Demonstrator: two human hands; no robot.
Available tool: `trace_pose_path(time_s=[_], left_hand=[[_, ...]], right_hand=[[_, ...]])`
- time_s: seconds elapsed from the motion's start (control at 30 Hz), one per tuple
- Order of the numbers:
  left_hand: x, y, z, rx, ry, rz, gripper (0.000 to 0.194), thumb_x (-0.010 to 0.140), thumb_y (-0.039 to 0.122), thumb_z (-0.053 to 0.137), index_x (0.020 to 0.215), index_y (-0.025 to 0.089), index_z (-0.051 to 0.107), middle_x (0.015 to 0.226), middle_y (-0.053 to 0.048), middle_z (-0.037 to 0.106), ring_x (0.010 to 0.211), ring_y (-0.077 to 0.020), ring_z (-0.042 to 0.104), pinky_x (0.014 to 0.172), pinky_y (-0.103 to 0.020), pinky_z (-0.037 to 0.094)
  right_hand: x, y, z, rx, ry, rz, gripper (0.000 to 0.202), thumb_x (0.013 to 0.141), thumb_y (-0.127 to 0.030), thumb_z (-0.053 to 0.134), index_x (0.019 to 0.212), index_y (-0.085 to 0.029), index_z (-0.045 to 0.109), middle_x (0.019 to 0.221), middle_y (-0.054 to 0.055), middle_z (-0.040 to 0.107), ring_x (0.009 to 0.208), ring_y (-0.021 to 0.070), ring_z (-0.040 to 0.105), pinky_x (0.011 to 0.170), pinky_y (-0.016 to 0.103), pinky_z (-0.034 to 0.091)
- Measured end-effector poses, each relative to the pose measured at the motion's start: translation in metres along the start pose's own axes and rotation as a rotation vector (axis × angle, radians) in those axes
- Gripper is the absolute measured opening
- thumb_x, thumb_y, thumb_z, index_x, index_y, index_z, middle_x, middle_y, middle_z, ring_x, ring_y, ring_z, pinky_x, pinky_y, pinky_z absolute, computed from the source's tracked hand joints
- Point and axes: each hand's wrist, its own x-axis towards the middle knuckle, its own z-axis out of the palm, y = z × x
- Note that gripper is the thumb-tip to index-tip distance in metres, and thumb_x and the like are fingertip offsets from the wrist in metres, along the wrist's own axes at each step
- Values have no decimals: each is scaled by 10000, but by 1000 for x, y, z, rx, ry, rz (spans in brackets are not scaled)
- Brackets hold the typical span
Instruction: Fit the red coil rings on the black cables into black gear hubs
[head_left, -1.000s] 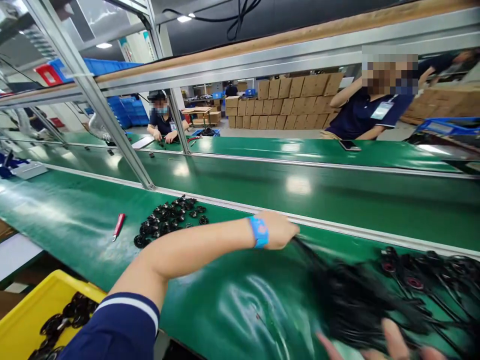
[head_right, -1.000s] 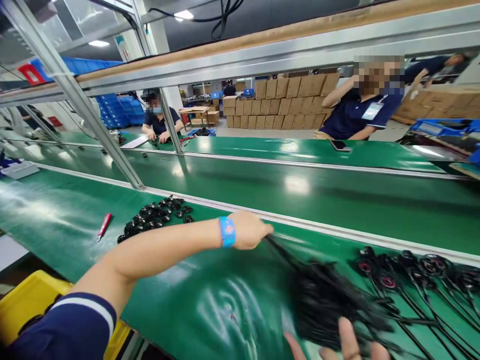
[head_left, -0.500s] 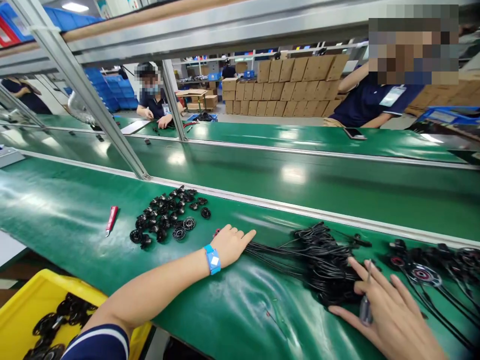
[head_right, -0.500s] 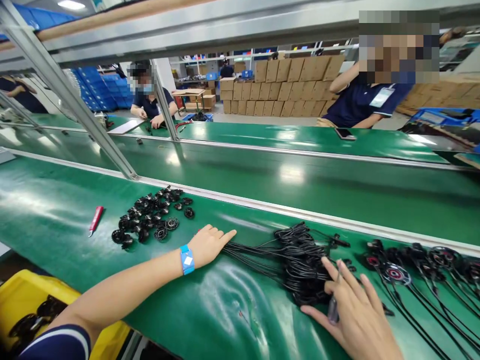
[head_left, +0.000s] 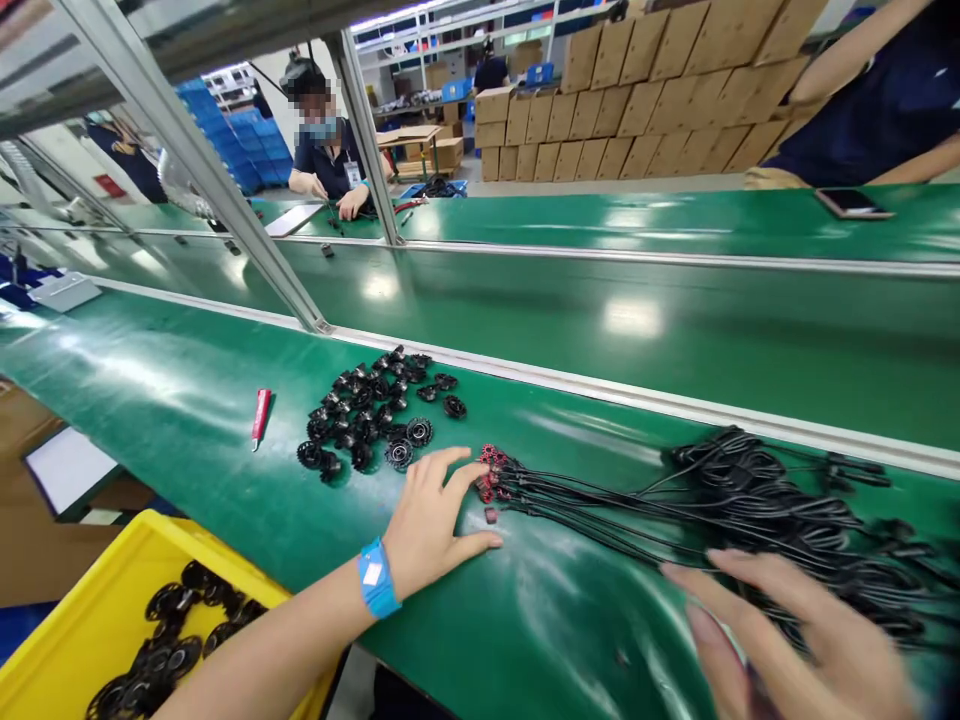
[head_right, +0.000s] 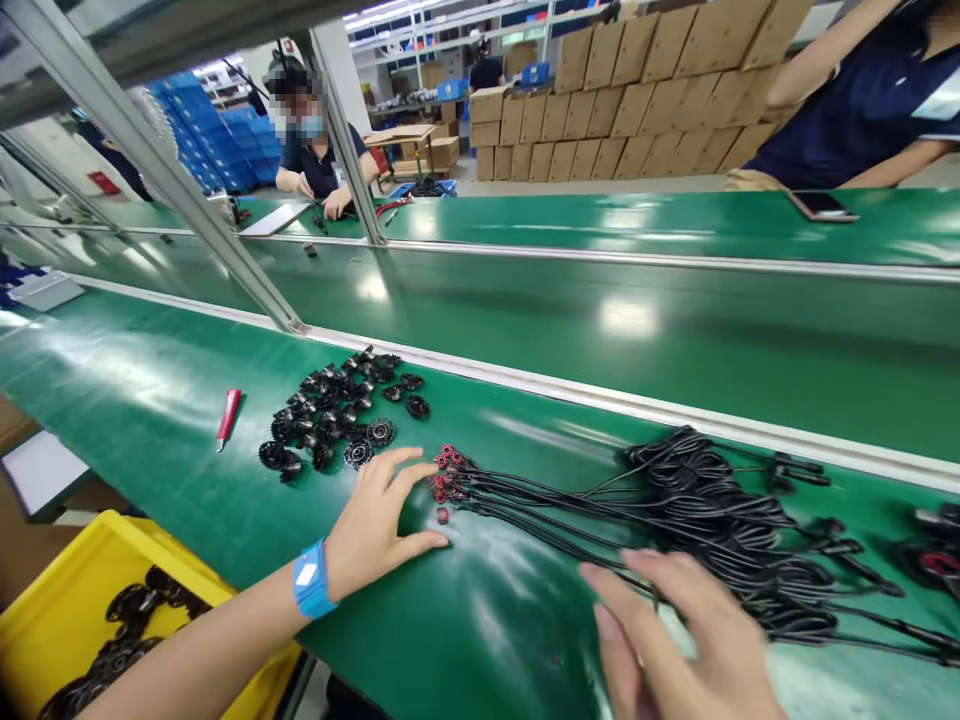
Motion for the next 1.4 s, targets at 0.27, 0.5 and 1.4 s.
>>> trace_pose_path(time_s=[0.27,0.5,1.4], left_hand=[[-6,1,16,3,-67,66,215,955,346,598,1130,231,646,994,-52,658,897,-231,599,773,-380,488],[-8,11,6,-465,-79,39,186,957,262,602,1122,206,665,1105,-60,705,1012,-201,634,922,-349,494],[-21,45,-8,-1691,-464,-523,226,828,292,792,968,132,719,817,-37,718,739,-67,651,746,-172,504]], right_hand=[[26,-53,76,104,-267,-97,461,826,0,396,1182,-145,651,1046,83,687,817,210,575,734,359,465],[26,-53,68,229,-230,-28,349,975,-250,587,1315,-175,584,1284,82,658,911,190,587,837,348,473],[21,-54,23,413,-233,-68,408,998,-214,506,1392,-295,573,774,10,683,742,196,577,680,341,463]])
